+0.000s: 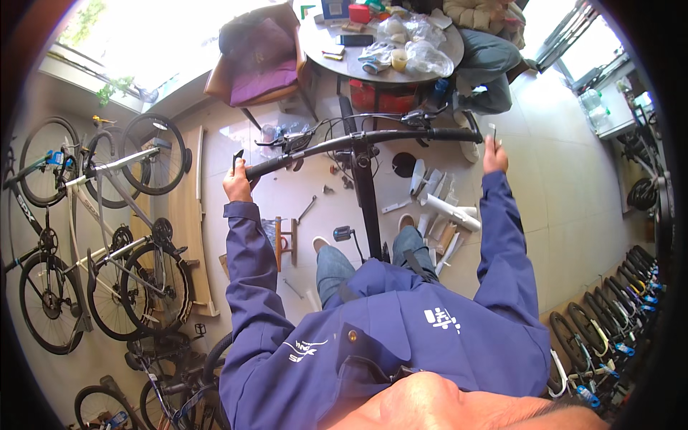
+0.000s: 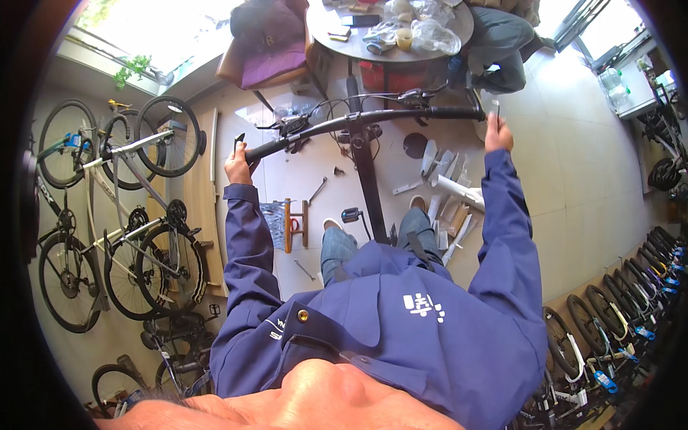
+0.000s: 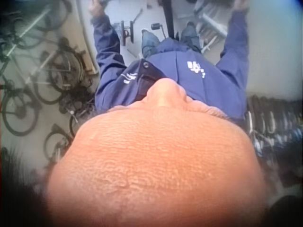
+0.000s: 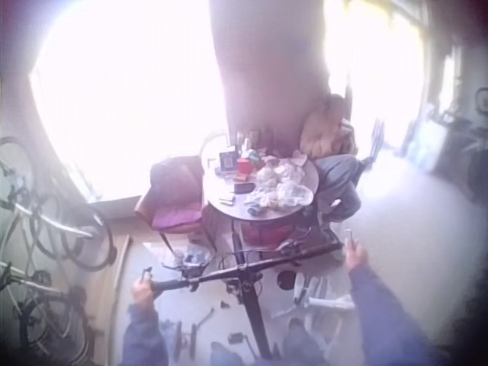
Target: The person adjusts the handlebar and brake levers on a bicycle mounted on a repair stand. They use an Allen key to tighten bolts and repeatedly test the brake lever movement. The person also handles small parts and tools on the floor while working.
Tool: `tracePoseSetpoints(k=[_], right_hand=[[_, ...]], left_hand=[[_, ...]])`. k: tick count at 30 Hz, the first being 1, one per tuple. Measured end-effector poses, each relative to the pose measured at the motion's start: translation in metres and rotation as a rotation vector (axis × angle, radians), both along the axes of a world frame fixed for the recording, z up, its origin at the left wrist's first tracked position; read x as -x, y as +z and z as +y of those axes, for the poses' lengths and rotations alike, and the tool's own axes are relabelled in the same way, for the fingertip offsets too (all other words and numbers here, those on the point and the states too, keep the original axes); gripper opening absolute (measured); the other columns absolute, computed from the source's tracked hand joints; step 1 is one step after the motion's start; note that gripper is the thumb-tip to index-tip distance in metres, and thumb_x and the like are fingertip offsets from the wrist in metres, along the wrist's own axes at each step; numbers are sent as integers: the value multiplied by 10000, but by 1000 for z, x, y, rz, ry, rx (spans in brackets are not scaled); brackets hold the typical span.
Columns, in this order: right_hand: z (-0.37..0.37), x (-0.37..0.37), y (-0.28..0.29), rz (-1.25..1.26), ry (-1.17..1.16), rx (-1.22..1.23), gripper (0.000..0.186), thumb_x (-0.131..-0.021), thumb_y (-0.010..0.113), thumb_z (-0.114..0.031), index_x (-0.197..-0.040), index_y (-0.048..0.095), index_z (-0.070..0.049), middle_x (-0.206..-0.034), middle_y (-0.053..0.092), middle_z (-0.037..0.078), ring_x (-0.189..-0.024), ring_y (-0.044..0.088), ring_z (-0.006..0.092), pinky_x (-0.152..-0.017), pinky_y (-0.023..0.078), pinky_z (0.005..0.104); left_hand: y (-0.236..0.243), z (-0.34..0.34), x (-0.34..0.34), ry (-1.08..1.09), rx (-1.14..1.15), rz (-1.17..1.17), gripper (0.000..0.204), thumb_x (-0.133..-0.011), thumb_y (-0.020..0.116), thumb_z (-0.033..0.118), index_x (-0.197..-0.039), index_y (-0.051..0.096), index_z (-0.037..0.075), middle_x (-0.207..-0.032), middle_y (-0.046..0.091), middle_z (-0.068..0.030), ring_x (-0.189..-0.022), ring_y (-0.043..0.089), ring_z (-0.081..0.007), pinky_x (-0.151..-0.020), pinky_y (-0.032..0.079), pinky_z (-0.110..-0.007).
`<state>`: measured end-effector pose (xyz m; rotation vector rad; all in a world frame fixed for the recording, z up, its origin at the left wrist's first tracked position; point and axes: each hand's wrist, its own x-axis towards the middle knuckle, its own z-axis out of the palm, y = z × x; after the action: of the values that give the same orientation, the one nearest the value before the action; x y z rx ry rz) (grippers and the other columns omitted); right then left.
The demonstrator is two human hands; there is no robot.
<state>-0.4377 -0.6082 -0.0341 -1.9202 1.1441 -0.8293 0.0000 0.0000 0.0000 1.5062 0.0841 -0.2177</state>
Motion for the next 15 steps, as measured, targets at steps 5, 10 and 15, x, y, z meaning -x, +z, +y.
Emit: tracePoseSetpoints(k=[5,10,15], right_hand=[[0,-86,67,461,-115,105,792,-996,488,-794,-1146,767,-67,-1128,785,213,-1137,724,430,-1024,529,505],[-16,-97,71,624,1,-92,931,-990,383,-842,-1193,801,-36,-1287,728,272,-1282,652,459,-1085,501,516],[-14,-102,52,586,-21,-77,930,-992,386,-834,-1207,795,-27,-1284,727,279,-1281,654,457,-1101,492,508]], left_hand=[[-3,9,-16,-123,-172,-39,270,-1036,728,305,-959,691,49,-832,658,-44,-708,689,-186,-616,655,-370],[1,-7,-42,-110,-412,38,579,-1030,693,556,-920,768,-8,-774,733,-110,-689,706,-223,-656,580,-389],[18,-17,-40,-42,-853,-249,782,-1042,524,719,-830,802,19,-763,756,-158,-772,746,-336,-781,562,-447]])
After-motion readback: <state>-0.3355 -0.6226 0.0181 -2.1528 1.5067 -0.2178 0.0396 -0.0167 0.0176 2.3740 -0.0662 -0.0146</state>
